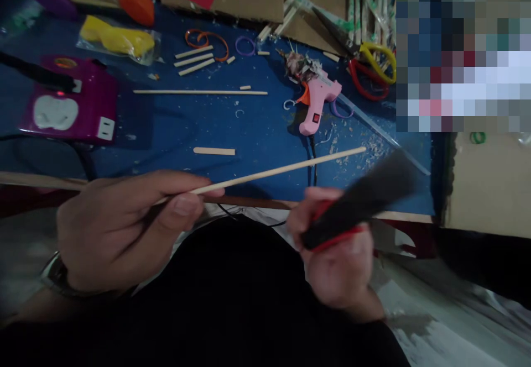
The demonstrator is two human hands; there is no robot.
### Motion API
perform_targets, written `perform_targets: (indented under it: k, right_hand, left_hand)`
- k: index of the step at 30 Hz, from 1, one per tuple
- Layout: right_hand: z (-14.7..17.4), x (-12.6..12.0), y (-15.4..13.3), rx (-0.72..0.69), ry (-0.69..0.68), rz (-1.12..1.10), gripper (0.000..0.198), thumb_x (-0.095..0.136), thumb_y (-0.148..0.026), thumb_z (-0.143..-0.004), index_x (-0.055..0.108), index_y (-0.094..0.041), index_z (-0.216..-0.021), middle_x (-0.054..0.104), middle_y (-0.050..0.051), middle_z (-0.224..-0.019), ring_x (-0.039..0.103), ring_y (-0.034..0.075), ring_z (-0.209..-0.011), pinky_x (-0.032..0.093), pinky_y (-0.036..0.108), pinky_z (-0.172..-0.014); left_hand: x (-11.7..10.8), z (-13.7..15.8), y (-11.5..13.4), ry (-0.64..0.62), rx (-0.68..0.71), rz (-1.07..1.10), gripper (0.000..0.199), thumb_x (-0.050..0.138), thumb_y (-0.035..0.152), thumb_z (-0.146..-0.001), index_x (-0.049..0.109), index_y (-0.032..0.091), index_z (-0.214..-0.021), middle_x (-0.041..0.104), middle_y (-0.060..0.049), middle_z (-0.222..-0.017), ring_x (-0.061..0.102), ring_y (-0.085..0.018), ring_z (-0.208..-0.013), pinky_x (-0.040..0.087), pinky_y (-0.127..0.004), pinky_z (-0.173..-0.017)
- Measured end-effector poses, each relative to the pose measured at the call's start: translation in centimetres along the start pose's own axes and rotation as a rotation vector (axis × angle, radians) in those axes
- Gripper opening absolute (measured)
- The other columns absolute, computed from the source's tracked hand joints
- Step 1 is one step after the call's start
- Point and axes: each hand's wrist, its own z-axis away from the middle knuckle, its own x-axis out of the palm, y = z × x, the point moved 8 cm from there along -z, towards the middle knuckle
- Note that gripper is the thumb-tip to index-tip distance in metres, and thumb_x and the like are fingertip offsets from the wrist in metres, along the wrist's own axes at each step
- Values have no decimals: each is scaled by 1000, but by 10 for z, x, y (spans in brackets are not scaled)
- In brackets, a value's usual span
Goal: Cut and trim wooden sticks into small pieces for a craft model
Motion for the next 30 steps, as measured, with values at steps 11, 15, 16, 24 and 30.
perform_targets:
  k: [11, 15, 16, 24, 30]
  right_hand:
    - [30, 52, 31, 345, -445, -334, 36, 62, -56, -110, 67, -28, -131, 60, -1, -95, 54, 5, -51, 44, 19, -43]
    - [29, 57, 33, 391, -464, -372, 35, 65, -55, -109, 68, -27, -130, 60, 0, -95, 54, 5, -53, 44, 19, -41]
    - [30, 58, 34, 402, -473, -386, 35, 65, -55, -109, 68, -27, -129, 61, 0, -95, 53, 5, -53, 43, 18, -41]
    - [35, 64, 39, 484, -520, -435, 34, 65, -53, -109, 67, -26, -129, 63, -1, -94, 49, 2, -49, 40, 17, -42]
    - [38, 63, 41, 478, -529, -450, 33, 64, -53, -110, 69, -27, -129, 63, -1, -95, 48, 2, -49, 38, 16, -43]
  left_hand:
    - [0, -3, 9, -21, 36, -38, 15, 61, 20, -110, 76, 19, -108, 82, 6, -87, 76, -5, -73, 54, -15, -64]
    - [0, -5, 9, -13, 36, -52, 15, 61, 20, -110, 76, 21, -106, 80, 7, -83, 69, -3, -61, 50, -14, -58]
    - [1, -6, 9, -14, 36, -62, 16, 61, 20, -110, 76, 21, -105, 80, 7, -82, 68, -4, -61, 52, -15, -59]
    - [2, -8, 11, -34, 78, -62, 14, 61, 17, -109, 74, 20, -102, 80, 6, -82, 71, -4, -65, 51, -13, -61]
    - [2, -7, 8, -17, 25, -73, 16, 61, 18, -108, 75, 22, -101, 80, 7, -82, 68, -4, -59, 50, -14, -58]
